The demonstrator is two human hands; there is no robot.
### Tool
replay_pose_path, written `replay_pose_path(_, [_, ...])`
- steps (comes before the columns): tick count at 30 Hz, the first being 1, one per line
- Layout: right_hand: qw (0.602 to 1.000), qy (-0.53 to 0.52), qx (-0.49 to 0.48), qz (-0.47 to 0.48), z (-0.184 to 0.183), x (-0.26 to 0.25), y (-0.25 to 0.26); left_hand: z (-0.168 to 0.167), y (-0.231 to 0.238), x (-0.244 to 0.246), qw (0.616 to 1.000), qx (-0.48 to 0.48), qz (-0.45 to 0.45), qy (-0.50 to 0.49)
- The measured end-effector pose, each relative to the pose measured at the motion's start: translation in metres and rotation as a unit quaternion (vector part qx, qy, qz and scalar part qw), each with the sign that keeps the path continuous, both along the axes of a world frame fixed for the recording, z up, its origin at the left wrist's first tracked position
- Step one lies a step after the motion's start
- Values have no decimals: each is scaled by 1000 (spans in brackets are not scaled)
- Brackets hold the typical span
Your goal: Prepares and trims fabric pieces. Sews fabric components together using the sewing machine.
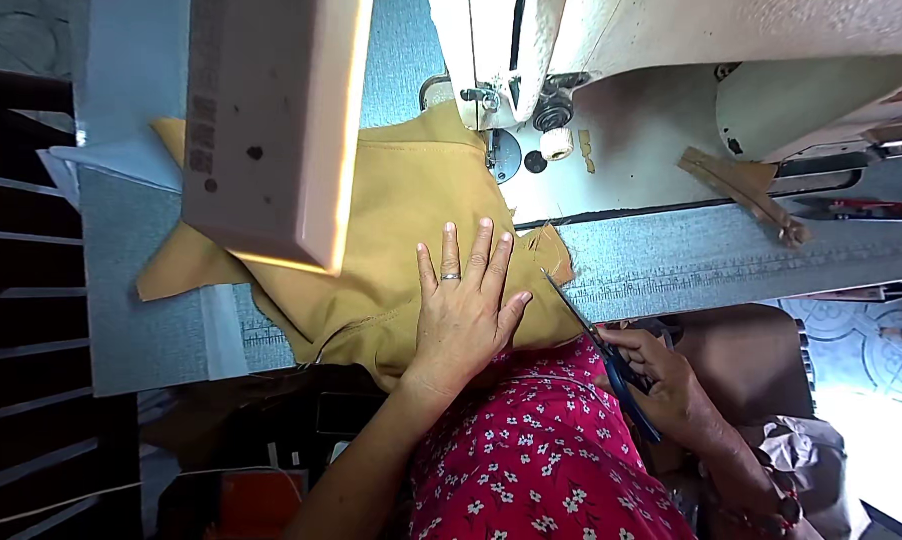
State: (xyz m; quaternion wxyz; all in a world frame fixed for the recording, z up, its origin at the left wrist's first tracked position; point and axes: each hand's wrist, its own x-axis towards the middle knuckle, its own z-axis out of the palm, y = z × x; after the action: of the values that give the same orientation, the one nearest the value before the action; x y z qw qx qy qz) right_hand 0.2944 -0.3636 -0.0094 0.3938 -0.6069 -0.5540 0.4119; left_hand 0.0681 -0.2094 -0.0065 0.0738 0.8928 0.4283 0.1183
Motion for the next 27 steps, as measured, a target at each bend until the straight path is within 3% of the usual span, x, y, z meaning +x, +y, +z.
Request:
replay_pose_path(11, [999, 2, -30, 46, 10, 0, 7, 1, -4, 1, 1000, -8, -6, -1])
replay_pose_path(15, [999, -34, -33, 27, 9, -7, 14, 0, -14, 3, 1000, -5, -15, -3])
replay_pose_path(27, [1000, -3, 1, -14, 6, -16, 7, -3, -18, 5, 1000, 0, -9, -13])
